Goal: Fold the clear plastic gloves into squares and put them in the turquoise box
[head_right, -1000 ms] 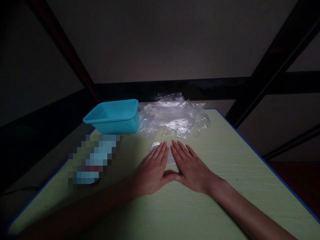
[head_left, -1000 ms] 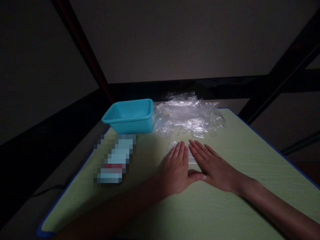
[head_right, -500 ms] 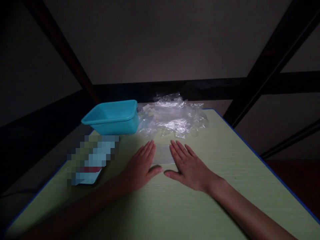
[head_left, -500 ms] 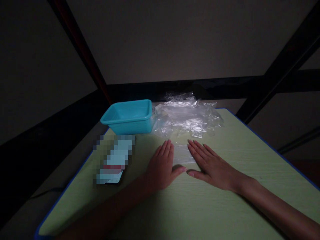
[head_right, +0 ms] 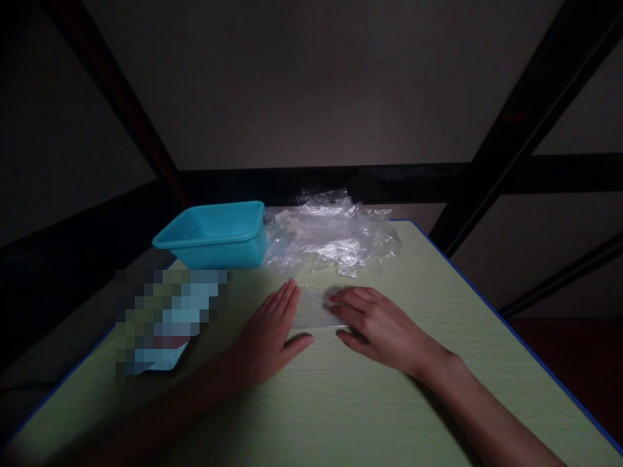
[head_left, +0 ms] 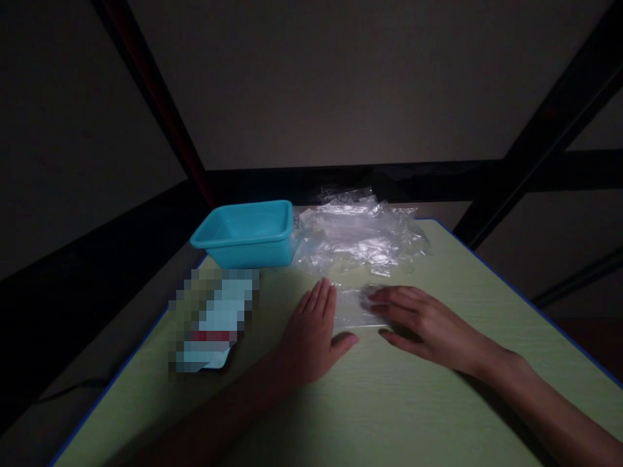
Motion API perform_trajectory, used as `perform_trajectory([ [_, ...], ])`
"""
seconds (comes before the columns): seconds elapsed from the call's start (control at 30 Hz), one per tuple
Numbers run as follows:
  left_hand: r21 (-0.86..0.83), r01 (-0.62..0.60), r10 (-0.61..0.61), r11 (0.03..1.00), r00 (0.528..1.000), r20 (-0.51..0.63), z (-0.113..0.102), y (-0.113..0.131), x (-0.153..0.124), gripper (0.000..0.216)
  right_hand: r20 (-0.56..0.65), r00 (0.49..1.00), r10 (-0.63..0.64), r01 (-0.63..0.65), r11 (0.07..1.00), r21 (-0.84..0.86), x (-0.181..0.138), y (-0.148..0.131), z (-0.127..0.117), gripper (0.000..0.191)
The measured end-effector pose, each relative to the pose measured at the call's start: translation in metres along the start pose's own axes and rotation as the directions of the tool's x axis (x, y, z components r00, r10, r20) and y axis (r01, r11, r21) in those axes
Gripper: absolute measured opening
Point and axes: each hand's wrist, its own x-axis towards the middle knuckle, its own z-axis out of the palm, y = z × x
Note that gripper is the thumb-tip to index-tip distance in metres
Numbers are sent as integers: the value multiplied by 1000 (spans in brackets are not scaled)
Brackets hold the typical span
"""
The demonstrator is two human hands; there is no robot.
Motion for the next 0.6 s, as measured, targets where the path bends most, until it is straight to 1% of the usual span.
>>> perform_trajectory([
  [0.07,-15,-22,21,1000,999,-29,-4,1,0,69,21,1000,-14,14,1000,-4,0,0,-4,26],
  [0.1,-19,-53,52,998,997,-47,-6,2,0,64,31,999,-15,15,1000,-7,0,0,-5,24],
  [0.2,-6,-194,193,981,979,-70,-10,10,2,42,41,999,-20,20,1000,-4,0,-2,-5,24],
  [0.23,6,-224,224,975,972,-72,-11,12,2,35,41,999,-23,23,1000,-2,1,-2,-4,24],
  [0.3,28,-228,230,973,971,-70,-9,17,3,26,38,999,-30,30,1000,1,1,-3,-3,25],
  [0.37,36,-207,209,978,977,-48,-8,20,4,23,37,999,-30,30,1000,-1,1,-2,-2,25],
  [0.47,24,-198,198,980,980,4,-8,21,5,23,45,998,-37,37,999,5,1,-1,-3,25],
  [0.6,8,-201,201,979,979,13,-12,21,6,24,61,997,-46,45,999,20,1,-2,-6,27],
])
